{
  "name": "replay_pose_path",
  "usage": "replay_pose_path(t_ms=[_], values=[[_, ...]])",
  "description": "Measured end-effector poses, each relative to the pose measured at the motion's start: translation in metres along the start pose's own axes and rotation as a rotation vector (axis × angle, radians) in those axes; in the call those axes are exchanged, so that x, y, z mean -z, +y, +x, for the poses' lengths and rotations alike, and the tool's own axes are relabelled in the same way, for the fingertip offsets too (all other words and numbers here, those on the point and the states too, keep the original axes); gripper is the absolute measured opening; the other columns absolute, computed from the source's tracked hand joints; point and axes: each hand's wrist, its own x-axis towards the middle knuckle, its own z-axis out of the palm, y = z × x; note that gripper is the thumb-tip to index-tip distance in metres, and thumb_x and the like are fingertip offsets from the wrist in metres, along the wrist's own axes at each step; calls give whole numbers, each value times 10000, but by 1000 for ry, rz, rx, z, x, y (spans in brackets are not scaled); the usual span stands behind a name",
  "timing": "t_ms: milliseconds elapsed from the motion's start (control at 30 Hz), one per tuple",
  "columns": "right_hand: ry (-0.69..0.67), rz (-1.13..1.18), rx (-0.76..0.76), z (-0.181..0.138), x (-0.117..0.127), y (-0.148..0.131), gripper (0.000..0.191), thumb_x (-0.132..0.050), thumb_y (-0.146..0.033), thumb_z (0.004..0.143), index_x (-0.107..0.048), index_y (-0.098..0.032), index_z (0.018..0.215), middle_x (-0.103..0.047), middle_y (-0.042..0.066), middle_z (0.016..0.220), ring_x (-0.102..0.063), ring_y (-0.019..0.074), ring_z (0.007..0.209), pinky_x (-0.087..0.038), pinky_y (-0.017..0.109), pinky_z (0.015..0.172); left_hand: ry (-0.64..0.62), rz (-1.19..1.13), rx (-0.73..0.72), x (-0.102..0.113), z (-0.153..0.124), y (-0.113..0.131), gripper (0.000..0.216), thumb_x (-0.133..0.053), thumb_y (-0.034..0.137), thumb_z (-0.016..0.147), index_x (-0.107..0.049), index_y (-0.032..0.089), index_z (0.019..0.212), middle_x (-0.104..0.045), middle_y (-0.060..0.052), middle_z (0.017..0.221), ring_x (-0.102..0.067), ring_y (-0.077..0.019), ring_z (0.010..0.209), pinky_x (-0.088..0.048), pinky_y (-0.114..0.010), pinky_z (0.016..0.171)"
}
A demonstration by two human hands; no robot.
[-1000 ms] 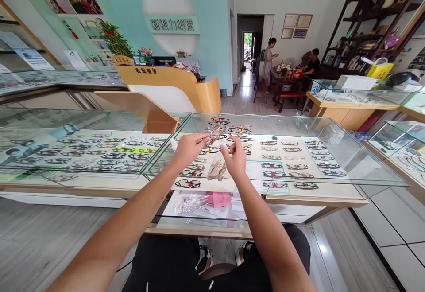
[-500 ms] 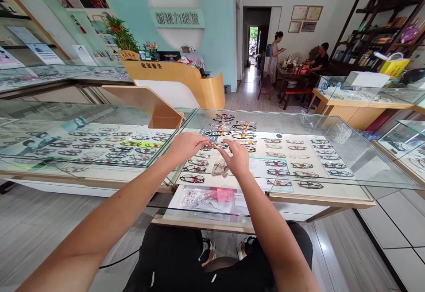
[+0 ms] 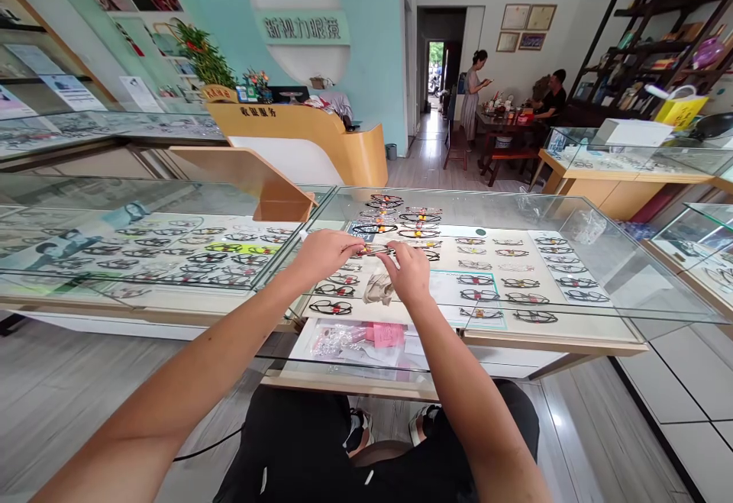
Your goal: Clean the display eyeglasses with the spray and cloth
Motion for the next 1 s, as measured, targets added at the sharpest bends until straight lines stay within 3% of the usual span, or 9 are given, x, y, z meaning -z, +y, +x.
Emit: replay_pose_path(t_ms=[167, 233, 367, 433, 500, 600, 733, 1000], values=[[97, 35, -105, 1, 3, -2, 559, -588, -633, 1033, -704, -172, 1327, -589, 3, 760, -506, 185, 693, -376, 333, 800, -29, 54, 24, 0, 25, -17, 367, -518, 397, 1049, -869, 294, 1017, -852, -41, 1088, -729, -277, 1027, -400, -342, 747], [130, 54, -163, 2, 3, -1, 538, -570, -621, 1030, -698, -171, 1296, -557, -9, 749, -484, 182, 678, -366, 327, 777, -41, 69, 64, -5, 43, -29, 346, -539, 361, 1023, -879, 298, 1031, -853, -43, 1111, -733, -281, 1046, -430, -343, 778], [110, 76, -229, 0, 0, 0, 416, -533, -604, 1034, -674, -227, 928, -510, -19, 688, -430, 174, 638, -311, 312, 699, -122, 93, 103, -24, 78, -50, 292, -620, 336, 957, -889, 281, 1056, -849, -73, 1153, -741, -299, 1086, -477, -339, 859], [52, 86, -237, -2, -4, 0, 495, -489, -608, 1047, -539, -248, 712, -455, -23, 617, -368, 166, 593, -257, 316, 649, -168, 104, 108, -36, 91, -55, 282, -629, 320, 941, -889, 275, 1041, -849, -87, 1124, -750, -294, 1061, -488, -333, 858], [-4, 87, -230, -3, -7, 0, 585, -429, -631, 1061, -402, -253, 616, -390, -25, 558, -290, 163, 559, -204, 329, 622, -194, 107, 110, -47, 100, -57, 272, -641, 309, 919, -892, 279, 1019, -850, -92, 1084, -758, -288, 1034, -496, -326, 850], [-25, 88, -233, -3, -9, 0, 627, -381, -671, 1066, -339, -252, 602, -362, -22, 539, -233, 164, 550, -178, 338, 614, -221, 111, 112, -61, 108, -59, 262, -671, 324, 882, -895, 289, 1013, -846, -103, 1080, -763, -295, 1029, -507, -329, 855], [-25, 95, -245, -3, -9, -1, 652, -355, -696, 1073, -367, -255, 593, -385, -12, 531, -255, 165, 539, -189, 339, 609, -246, 115, 108, -73, 112, -63, 272, -668, 340, 867, -892, 283, 1011, -841, -121, 1098, -760, -307, 1046, -515, -342, 873], [-101, 177, -232, -6, -13, -3, 701, -245, -744, 1077, -426, -250, 614, -474, 13, 555, -338, 169, 533, -182, 345, 622, -298, 114, 138, -83, 116, -68, 296, -705, 414, 822, -895, 281, 1005, -842, -132, 1092, -757, -311, 1087, -536, -329, 894]])
